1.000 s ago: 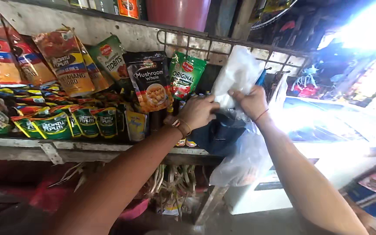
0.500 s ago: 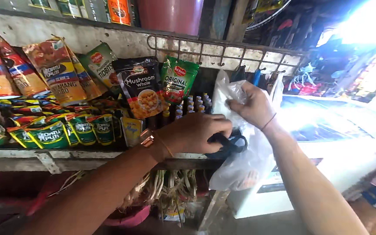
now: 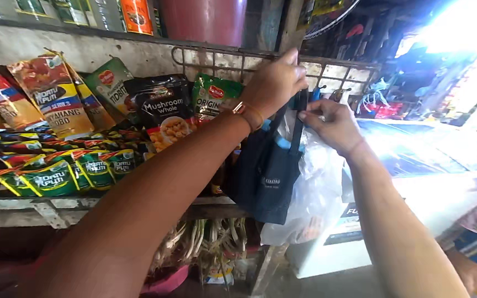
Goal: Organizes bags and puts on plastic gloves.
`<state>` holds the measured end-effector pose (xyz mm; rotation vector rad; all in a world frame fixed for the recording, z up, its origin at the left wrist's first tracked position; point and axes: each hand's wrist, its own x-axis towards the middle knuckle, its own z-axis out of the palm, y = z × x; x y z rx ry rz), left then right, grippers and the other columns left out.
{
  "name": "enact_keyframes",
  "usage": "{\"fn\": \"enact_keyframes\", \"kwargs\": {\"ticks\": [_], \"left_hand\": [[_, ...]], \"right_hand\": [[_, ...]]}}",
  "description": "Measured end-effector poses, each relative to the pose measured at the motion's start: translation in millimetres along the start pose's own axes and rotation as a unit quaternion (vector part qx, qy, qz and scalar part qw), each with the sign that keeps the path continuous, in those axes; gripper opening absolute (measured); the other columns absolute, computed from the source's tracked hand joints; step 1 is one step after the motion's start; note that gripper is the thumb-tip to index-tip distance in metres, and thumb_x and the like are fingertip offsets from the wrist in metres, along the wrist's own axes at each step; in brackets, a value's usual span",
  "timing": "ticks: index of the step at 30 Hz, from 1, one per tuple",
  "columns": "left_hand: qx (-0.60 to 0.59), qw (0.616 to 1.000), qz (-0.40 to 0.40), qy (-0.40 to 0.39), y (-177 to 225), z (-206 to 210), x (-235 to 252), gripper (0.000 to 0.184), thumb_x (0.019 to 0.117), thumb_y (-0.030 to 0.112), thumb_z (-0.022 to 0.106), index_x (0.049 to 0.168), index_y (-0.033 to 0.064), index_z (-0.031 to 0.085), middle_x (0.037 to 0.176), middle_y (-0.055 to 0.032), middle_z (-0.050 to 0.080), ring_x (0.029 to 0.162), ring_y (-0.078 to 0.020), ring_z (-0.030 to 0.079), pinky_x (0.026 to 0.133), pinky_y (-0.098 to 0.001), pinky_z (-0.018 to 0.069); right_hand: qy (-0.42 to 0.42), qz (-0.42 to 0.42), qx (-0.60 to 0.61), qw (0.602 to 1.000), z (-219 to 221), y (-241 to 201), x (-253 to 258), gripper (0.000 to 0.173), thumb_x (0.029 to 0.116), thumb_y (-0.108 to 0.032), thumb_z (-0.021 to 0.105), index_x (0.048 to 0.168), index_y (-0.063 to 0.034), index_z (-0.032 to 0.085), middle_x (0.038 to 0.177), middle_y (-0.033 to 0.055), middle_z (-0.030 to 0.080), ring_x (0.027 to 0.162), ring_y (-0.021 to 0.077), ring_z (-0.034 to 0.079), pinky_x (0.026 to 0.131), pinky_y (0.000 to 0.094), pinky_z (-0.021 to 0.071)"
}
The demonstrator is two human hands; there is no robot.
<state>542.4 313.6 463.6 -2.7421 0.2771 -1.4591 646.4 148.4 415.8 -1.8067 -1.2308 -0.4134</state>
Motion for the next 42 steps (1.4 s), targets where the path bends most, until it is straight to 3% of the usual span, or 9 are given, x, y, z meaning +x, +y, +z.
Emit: {"fn": "enact_keyframes", "kwargs": {"ticks": [9, 18, 22, 27, 32, 34, 37, 40, 42], "left_hand": [[0.231, 0.969, -0.089, 0.019, -1, 43, 43, 0.025, 0.1046, 0.022, 0.053, 0.113, 0.0141, 0.075, 0.115, -0.0097, 0.072, 0.116, -0.031, 0.063, 0.102, -0.0525, 0.0357], [0.065, 0.987, -0.101, 0.103, 4, 51, -13, 0.03, 0.0967, 0.014, 0.062, 0.125, 0.0095, 0.068, 0.118, -0.0137, 0.069, 0.113, -0.034, 0.063, 0.097, -0.0549, 0.0413], [-0.093, 0.977, -0.173, 0.08, 8, 66, -60, 0.052, 0.1004, 0.03, 0.06, 0.138, -0.0049, 0.051, 0.123, -0.0212, 0.066, 0.113, -0.0326, 0.066, 0.099, -0.0508, 0.0513], [-0.131, 0.958, -0.219, -0.134, -4, 66, -64, 0.057, 0.1056, 0.044, 0.046, 0.146, 0.0043, 0.047, 0.128, -0.0186, 0.066, 0.125, -0.0314, 0.06, 0.114, -0.0631, 0.0251], [-0.015, 0.97, -0.148, -0.191, -14, 63, -64, 0.075, 0.1043, 0.063, 0.036, 0.148, 0.002, 0.043, 0.112, -0.0197, 0.071, 0.117, -0.0339, 0.064, 0.121, -0.0636, 0.007], [0.039, 0.974, -0.168, -0.147, -8, 68, -64, 0.079, 0.1013, 0.068, 0.039, 0.145, 0.0021, 0.05, 0.107, -0.0196, 0.073, 0.114, -0.0373, 0.066, 0.122, -0.0628, 0.0081], [0.025, 0.975, -0.211, -0.069, 6, 73, -71, 0.083, 0.0978, 0.07, 0.045, 0.151, 0.0059, 0.047, 0.131, -0.0164, 0.067, 0.129, -0.0352, 0.058, 0.121, -0.0645, 0.0131], [-0.103, 0.98, -0.135, 0.105, 26, 55, -103, 0.062, 0.1013, 0.042, 0.056, 0.146, -0.0001, 0.051, 0.13, -0.0153, 0.068, 0.124, -0.029, 0.061, 0.109, -0.0591, 0.0356], [-0.276, 0.951, -0.128, 0.058, 45, 24, -148, 0.044, 0.1078, 0.023, 0.046, 0.141, -0.005, 0.051, 0.121, -0.0128, 0.067, 0.111, -0.0158, 0.063, 0.098, -0.0369, 0.0515]], "right_hand": [[0.004, 0.143, -0.201, 0.969, 6, 7, 50, 0.035, 0.1008, -0.033, 0.059, 0.108, -0.0016, 0.072, 0.106, 0.0256, 0.07, 0.104, 0.0467, 0.066, 0.085, 0.0731, 0.045], [-0.071, 0.111, -0.158, 0.979, 20, 13, 33, 0.054, 0.0957, -0.05, 0.069, 0.105, 0.0037, 0.068, 0.097, 0.0251, 0.068, 0.094, 0.0422, 0.065, 0.083, 0.0678, 0.0471], [-0.095, 0.067, -0.016, 0.993, 28, 23, 27, 0.019, 0.0958, -0.023, 0.072, 0.099, -0.0043, 0.069, 0.083, 0.0016, 0.063, 0.073, 0.0063, 0.057, 0.071, 0.0318, 0.0499], [-0.313, 0.187, -0.042, 0.93, 27, 12, 29, 0.047, 0.1076, -0.036, 0.052, 0.122, 0.0066, 0.062, 0.12, 0.0224, 0.064, 0.112, 0.0271, 0.06, 0.101, 0.0503, 0.0449], [-0.228, 0.104, -0.11, 0.962, 12, 10, 18, 0.034, 0.1051, -0.025, 0.06, 0.109, 0.0075, 0.066, 0.1, 0.0222, 0.065, 0.092, 0.0283, 0.061, 0.086, 0.0517, 0.0468], [-0.099, 0.039, -0.086, 0.991, -9, 6, 3, 0.031, 0.1023, -0.016, 0.06, 0.125, 0.0056, 0.064, 0.111, 0.0205, 0.069, 0.095, 0.0235, 0.066, 0.089, 0.0441, 0.0531], [0.038, 0.002, 0.117, 0.992, -25, -19, -42, 0.018, 0.1048, -0.015, 0.048, 0.117, -0.014, 0.061, 0.088, -0.0141, 0.064, 0.07, -0.0058, 0.06, 0.061, 0.0125, 0.0514], [-0.066, -0.023, 0.282, 0.957, -12, -24, -103, 0.028, 0.1083, -0.03, 0.04, 0.13, -0.0201, 0.054, 0.094, -0.0134, 0.065, 0.078, -0.0008, 0.064, 0.064, 0.014, 0.0564], [-0.135, 0.005, 0.353, 0.926, 21, -14, -147, 0.034, 0.1096, -0.035, 0.04, 0.137, -0.0203, 0.054, 0.096, -0.0088, 0.065, 0.082, 0.0029, 0.065, 0.067, 0.0182, 0.0577]]}}
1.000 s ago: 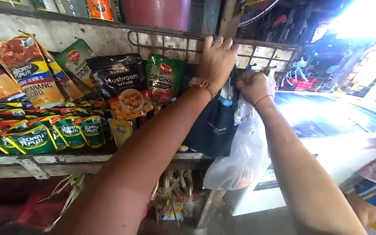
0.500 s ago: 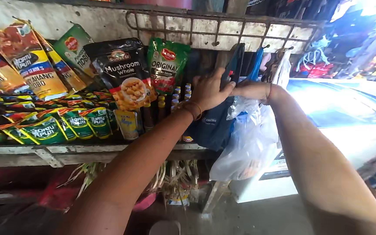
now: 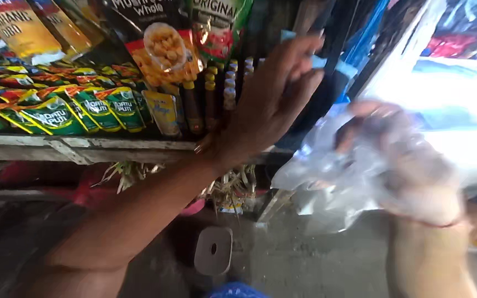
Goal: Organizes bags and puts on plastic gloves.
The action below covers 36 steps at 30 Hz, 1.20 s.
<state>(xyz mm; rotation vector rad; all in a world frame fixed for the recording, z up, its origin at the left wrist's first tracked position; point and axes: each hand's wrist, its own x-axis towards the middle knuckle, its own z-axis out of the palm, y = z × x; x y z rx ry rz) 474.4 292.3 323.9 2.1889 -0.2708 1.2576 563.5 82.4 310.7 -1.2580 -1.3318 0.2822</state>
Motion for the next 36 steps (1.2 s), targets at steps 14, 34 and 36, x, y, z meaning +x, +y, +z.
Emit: {"fn": "enact_keyframes", "kwargs": {"ticks": [14, 34, 36], "left_hand": [[-0.222, 0.836, -0.468, 0.179, -5, -56, -255, 0.013, 0.0978, 0.002, 0.059, 0.109, 0.0012, 0.066, 0.098, 0.0007, 0.07, 0.091, -0.0084, 0.069, 0.086, -0.0294, 0.0599], [0.088, 0.677, -0.534, 0.498, 69, -125, -353, 0.019, 0.109, 0.013, 0.041, 0.116, 0.0055, 0.057, 0.084, 0.0042, 0.064, 0.073, -0.0029, 0.063, 0.071, -0.0242, 0.0567], [0.111, 0.658, -0.511, 0.542, 81, -131, -374, 0.013, 0.1089, 0.011, 0.041, 0.111, 0.0086, 0.053, 0.081, 0.0051, 0.063, 0.07, -0.004, 0.064, 0.07, -0.0247, 0.0578]], "right_hand": [[0.138, 0.181, 0.24, 0.944, 151, 137, -29, 0.033, 0.1056, -0.007, 0.034, 0.117, -0.0156, 0.064, 0.099, -0.0092, 0.072, 0.086, 0.0024, 0.069, 0.077, 0.0248, 0.0613], [-0.317, 0.159, 0.056, 0.933, 324, 149, -5, 0.032, 0.1095, -0.013, 0.038, 0.131, 0.0007, 0.058, 0.104, 0.0106, 0.065, 0.084, 0.0107, 0.061, 0.077, 0.0316, 0.0534], [-0.374, 0.119, 0.055, 0.918, 344, 149, -6, 0.03, 0.11, -0.013, 0.04, 0.129, 0.0002, 0.06, 0.1, 0.0116, 0.066, 0.077, 0.0121, 0.06, 0.07, 0.0322, 0.0522]]}}
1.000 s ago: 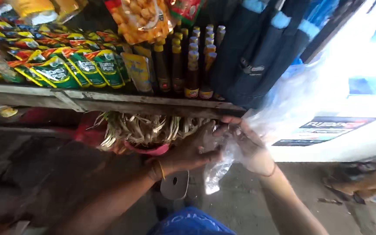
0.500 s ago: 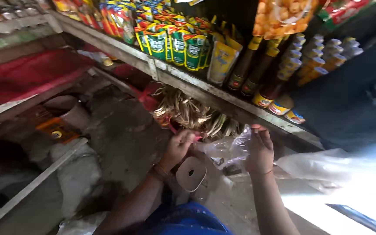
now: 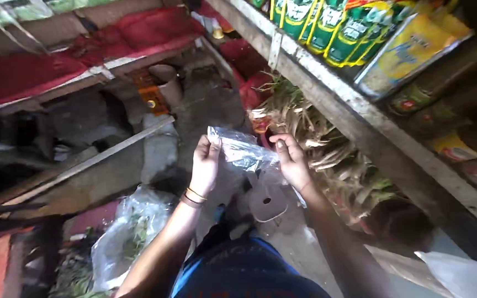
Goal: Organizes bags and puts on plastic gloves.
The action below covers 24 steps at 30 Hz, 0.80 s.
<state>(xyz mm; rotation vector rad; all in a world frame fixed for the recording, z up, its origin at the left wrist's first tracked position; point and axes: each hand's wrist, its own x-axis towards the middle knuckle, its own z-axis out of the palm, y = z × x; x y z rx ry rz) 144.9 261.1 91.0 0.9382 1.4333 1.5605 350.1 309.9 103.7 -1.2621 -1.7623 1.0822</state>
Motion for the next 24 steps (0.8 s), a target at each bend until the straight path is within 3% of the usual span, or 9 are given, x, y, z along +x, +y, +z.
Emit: {"fn": "enact_keyframes", "kwargs": {"ticks": [3, 5, 8, 11, 13, 16, 20, 22, 24], "left_hand": [[-0.049, 0.994, 0.025, 0.096, 0, -33, -5, 0.017, 0.1074, 0.005, 0.04, 0.1, 0.0107, 0.055, 0.067, 0.0073, 0.063, 0.055, -0.0026, 0.061, 0.057, -0.0198, 0.0553], [-0.072, 0.984, 0.049, 0.157, 2, -57, -5, 0.017, 0.1069, 0.005, 0.042, 0.098, 0.0127, 0.055, 0.068, 0.0087, 0.06, 0.056, -0.0006, 0.057, 0.056, -0.0175, 0.052], [-0.036, 0.987, 0.068, 0.138, 4, -97, -6, 0.014, 0.1026, 0.004, 0.049, 0.101, 0.0118, 0.06, 0.076, 0.0097, 0.062, 0.063, 0.0013, 0.059, 0.06, -0.0175, 0.0538], [0.006, 0.993, 0.107, 0.047, 4, -124, -9, 0.016, 0.0999, 0.003, 0.052, 0.094, 0.0128, 0.063, 0.071, 0.0133, 0.062, 0.061, 0.0048, 0.058, 0.059, -0.0144, 0.0515], [0.019, 0.99, 0.14, 0.003, 6, -142, -8, 0.015, 0.0978, 0.002, 0.055, 0.091, 0.0125, 0.064, 0.069, 0.0153, 0.062, 0.061, 0.0071, 0.056, 0.06, -0.0126, 0.0499], [0.061, 0.988, 0.143, 0.009, 15, -176, -6, 0.011, 0.0975, 0.004, 0.058, 0.09, 0.0081, 0.065, 0.067, 0.0154, 0.059, 0.061, 0.0084, 0.054, 0.059, -0.0116, 0.0474], [0.086, 0.991, 0.073, -0.076, 24, -243, -12, 0.034, 0.0938, 0.013, 0.066, 0.125, 0.0002, 0.061, 0.076, 0.0149, 0.061, 0.069, 0.0075, 0.057, 0.069, -0.0127, 0.0506], [0.111, 0.992, 0.063, -0.009, 21, -270, -15, 0.036, 0.0938, 0.01, 0.067, 0.127, 0.0003, 0.061, 0.079, 0.0098, 0.061, 0.07, 0.0033, 0.058, 0.069, -0.0162, 0.0516], [0.129, 0.981, 0.062, 0.128, 18, -291, -17, 0.035, 0.0978, 0.01, 0.062, 0.13, -0.0017, 0.06, 0.098, -0.0034, 0.067, 0.085, -0.0056, 0.063, 0.079, -0.0257, 0.055]], "right_hand": [[-0.051, -0.011, 0.108, 0.993, 21, -4, 13, 0.026, 0.1063, -0.018, 0.048, 0.12, -0.0018, 0.064, 0.095, 0.0007, 0.066, 0.075, 0.0019, 0.058, 0.069, 0.0222, 0.0522], [-0.013, 0.012, 0.162, 0.987, 31, 2, 22, 0.029, 0.105, -0.025, 0.044, 0.113, -0.0073, 0.065, 0.073, -0.0103, 0.055, 0.06, -0.0033, 0.049, 0.057, 0.017, 0.045], [0.057, -0.065, 0.083, 0.993, 42, -6, 45, 0.021, 0.1028, -0.016, 0.057, 0.109, 0.0021, 0.066, 0.089, -0.0042, 0.066, 0.079, -0.0058, 0.059, 0.075, 0.0164, 0.0511], [-0.132, -0.189, 0.027, 0.973, 71, -48, 60, 0.041, 0.0927, -0.022, 0.066, 0.124, 0.0039, 0.065, 0.117, 0.0107, 0.069, 0.091, 0.005, 0.065, 0.08, 0.0261, 0.0554], [-0.311, -0.169, 0.029, 0.935, 110, -82, 65, 0.053, 0.089, -0.021, 0.075, 0.135, 0.0007, 0.06, 0.129, 0.0104, 0.067, 0.092, 0.0052, 0.066, 0.08, 0.0259, 0.0569], [-0.398, -0.123, 0.074, 0.906, 161, -104, 70, 0.005, 0.0941, -0.002, 0.066, 0.097, 0.0016, 0.069, 0.084, -0.0034, 0.068, 0.074, -0.004, 0.061, 0.071, 0.0151, 0.0524], [-0.412, -0.102, 0.114, 0.898, 193, -112, 85, 0.011, 0.0936, 0.001, 0.063, 0.087, -0.0082, 0.067, 0.072, -0.0118, 0.064, 0.064, -0.0064, 0.058, 0.062, 0.0126, 0.0505], [-0.408, -0.084, 0.121, 0.901, 214, -117, 90, 0.016, 0.0921, 0.0, 0.063, 0.082, -0.0122, 0.062, 0.068, -0.0114, 0.061, 0.06, -0.0047, 0.056, 0.058, 0.0137, 0.0483], [-0.393, -0.053, 0.142, 0.907, 238, -123, 94, 0.015, 0.0949, -0.001, 0.059, 0.084, -0.0116, 0.06, 0.066, -0.0096, 0.059, 0.056, -0.0033, 0.054, 0.054, 0.0139, 0.0478]]}}
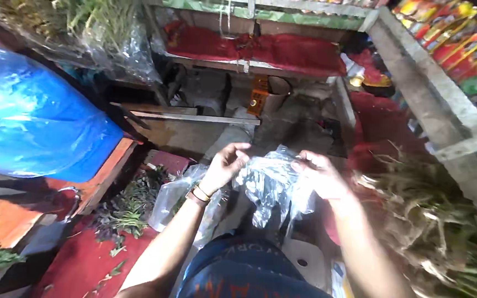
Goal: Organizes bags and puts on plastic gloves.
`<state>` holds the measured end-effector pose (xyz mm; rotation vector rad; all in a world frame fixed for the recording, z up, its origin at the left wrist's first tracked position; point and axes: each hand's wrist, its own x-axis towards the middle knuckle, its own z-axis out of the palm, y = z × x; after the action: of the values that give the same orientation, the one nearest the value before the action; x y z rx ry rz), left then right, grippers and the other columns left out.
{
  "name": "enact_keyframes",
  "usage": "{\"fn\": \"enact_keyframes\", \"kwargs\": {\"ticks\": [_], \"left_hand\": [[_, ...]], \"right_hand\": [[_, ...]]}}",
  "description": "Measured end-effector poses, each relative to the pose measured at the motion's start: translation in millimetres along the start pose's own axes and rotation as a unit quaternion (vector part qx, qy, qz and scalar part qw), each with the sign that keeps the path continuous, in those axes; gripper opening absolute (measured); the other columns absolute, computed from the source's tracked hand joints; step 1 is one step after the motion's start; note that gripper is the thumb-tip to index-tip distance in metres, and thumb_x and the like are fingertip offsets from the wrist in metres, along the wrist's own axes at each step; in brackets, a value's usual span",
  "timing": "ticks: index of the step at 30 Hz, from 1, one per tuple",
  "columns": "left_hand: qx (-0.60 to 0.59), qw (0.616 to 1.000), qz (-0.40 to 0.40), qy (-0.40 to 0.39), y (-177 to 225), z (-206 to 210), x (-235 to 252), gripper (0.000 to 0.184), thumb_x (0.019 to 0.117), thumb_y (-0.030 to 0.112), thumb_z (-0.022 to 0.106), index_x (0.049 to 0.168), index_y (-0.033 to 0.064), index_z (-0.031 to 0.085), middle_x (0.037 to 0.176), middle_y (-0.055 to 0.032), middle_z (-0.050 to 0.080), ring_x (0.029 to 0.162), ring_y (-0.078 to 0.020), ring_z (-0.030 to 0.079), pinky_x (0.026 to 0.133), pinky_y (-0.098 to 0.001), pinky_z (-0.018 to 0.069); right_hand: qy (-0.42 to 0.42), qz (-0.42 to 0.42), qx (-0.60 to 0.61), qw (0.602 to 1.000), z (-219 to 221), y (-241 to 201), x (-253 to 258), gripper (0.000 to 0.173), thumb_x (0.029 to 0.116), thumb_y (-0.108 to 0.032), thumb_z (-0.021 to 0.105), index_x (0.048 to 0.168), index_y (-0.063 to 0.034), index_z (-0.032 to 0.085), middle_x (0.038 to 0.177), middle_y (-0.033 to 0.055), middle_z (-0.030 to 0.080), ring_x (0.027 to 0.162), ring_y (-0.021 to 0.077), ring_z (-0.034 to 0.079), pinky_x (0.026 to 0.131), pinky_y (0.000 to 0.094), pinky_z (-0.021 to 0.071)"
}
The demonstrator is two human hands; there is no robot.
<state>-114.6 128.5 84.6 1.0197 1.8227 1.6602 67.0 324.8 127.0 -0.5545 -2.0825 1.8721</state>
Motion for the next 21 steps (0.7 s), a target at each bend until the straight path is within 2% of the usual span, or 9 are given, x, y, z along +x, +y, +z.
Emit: {"fn": "enact_keyframes", "kwargs": {"ticks": [2, 4, 7, 10, 12, 14, 17, 20, 21], "left_hand": [[0.004, 0.989, 0.009, 0.149, -5, -14, -3, 0.031, 0.102, 0.012, 0.056, 0.13, -0.0025, 0.058, 0.109, -0.0071, 0.067, 0.093, -0.0074, 0.065, 0.084, -0.0275, 0.0549], [0.003, 0.967, 0.071, 0.246, -3, -23, -10, 0.018, 0.1009, 0.011, 0.055, 0.115, 0.001, 0.059, 0.097, 0.0018, 0.064, 0.084, -0.0016, 0.062, 0.076, -0.0221, 0.0543], [-0.023, 0.978, 0.084, 0.189, 19, -12, -24, 0.01, 0.0973, 0.013, 0.057, 0.097, 0.0056, 0.064, 0.083, 0.0066, 0.066, 0.074, 0.0002, 0.063, 0.069, -0.0213, 0.0554], [-0.035, 0.996, 0.0, 0.08, 25, 13, -14, 0.036, 0.0922, 0.021, 0.072, 0.116, -0.005, 0.064, 0.108, -0.0103, 0.068, 0.092, -0.0103, 0.068, 0.081, -0.0271, 0.0586], [-0.018, 0.992, 0.002, 0.124, 12, 20, -1, 0.023, 0.0912, 0.014, 0.073, 0.105, -0.0043, 0.069, 0.1, -0.0096, 0.069, 0.085, -0.0078, 0.067, 0.078, -0.0244, 0.0573], [-0.016, 0.982, 0.005, 0.187, 2, 10, 4, 0.011, 0.0929, 0.007, 0.069, 0.098, -0.0028, 0.07, 0.088, -0.0043, 0.07, 0.077, -0.0028, 0.065, 0.074, -0.0219, 0.0555], [-0.013, 0.97, -0.018, 0.241, -7, -9, -3, 0.009, 0.0935, 0.003, 0.067, 0.102, -0.0016, 0.066, 0.086, -0.0012, 0.069, 0.075, -0.0021, 0.064, 0.072, -0.0214, 0.0555], [0.071, 0.956, 0.019, 0.285, -10, 0, -18, 0.033, 0.091, 0.01, 0.063, 0.12, -0.0048, 0.061, 0.111, -0.0141, 0.067, 0.101, -0.015, 0.066, 0.089, -0.0326, 0.0561], [0.138, 0.931, 0.076, 0.328, -11, 8, -22, 0.031, 0.091, 0.015, 0.061, 0.116, -0.003, 0.062, 0.112, -0.0154, 0.065, 0.105, -0.0173, 0.064, 0.092, -0.0332, 0.0538]], "right_hand": [[0.029, 0.027, 0.05, 0.998, 16, 1, 18, 0.014, 0.0998, -0.002, 0.053, 0.092, -0.0102, 0.06, 0.068, -0.0085, 0.059, 0.055, -0.0026, 0.054, 0.054, 0.0141, 0.0489], [0.044, 0.041, 0.088, 0.994, 30, 2, 34, 0.016, 0.1029, -0.003, 0.047, 0.097, -0.0116, 0.06, 0.07, -0.0086, 0.061, 0.056, -0.0028, 0.055, 0.053, 0.0139, 0.0501], [0.025, 0.035, 0.107, 0.993, 53, 7, 49, 0.015, 0.0998, -0.003, 0.047, 0.099, -0.014, 0.057, 0.074, -0.0101, 0.062, 0.059, -0.0028, 0.058, 0.055, 0.0152, 0.0521], [-0.038, 0.061, 0.162, 0.984, 81, 9, 56, 0.017, 0.103, -0.006, 0.043, 0.098, -0.0142, 0.057, 0.077, -0.0088, 0.066, 0.065, -0.0004, 0.062, 0.061, 0.0181, 0.0551], [-0.084, 0.094, 0.202, 0.971, 90, 8, 63, 0.02, 0.1057, -0.017, 0.041, 0.095, -0.0147, 0.058, 0.071, -0.0088, 0.064, 0.058, -0.0019, 0.058, 0.056, 0.0147, 0.0513], [-0.09, 0.098, 0.203, 0.97, 88, 10, 73, 0.024, 0.1048, -0.013, 0.04, 0.09, -0.0185, 0.057, 0.061, -0.0123, 0.058, 0.049, -0.0038, 0.052, 0.049, 0.0126, 0.0465], [-0.009, -0.012, 0.089, 0.996, 80, 23, 95, 0.021, 0.0962, 0.003, 0.053, 0.085, -0.0158, 0.053, 0.064, -0.0113, 0.057, 0.051, -0.0023, 0.051, 0.05, 0.0148, 0.0468], [0.05, -0.129, -0.009, 0.99, 86, 27, 108, 0.018, 0.0911, 0.0, 0.063, 0.086, -0.0112, 0.049, 0.068, -0.011, 0.055, 0.054, -0.0052, 0.052, 0.054, 0.0133, 0.0486], [0.051, -0.167, -0.037, 0.984, 89, 26, 110, 0.015, 0.0908, -0.002, 0.064, 0.088, -0.0078, 0.05, 0.07, -0.0103, 0.054, 0.058, -0.0067, 0.052, 0.057, 0.0122, 0.048]]}}
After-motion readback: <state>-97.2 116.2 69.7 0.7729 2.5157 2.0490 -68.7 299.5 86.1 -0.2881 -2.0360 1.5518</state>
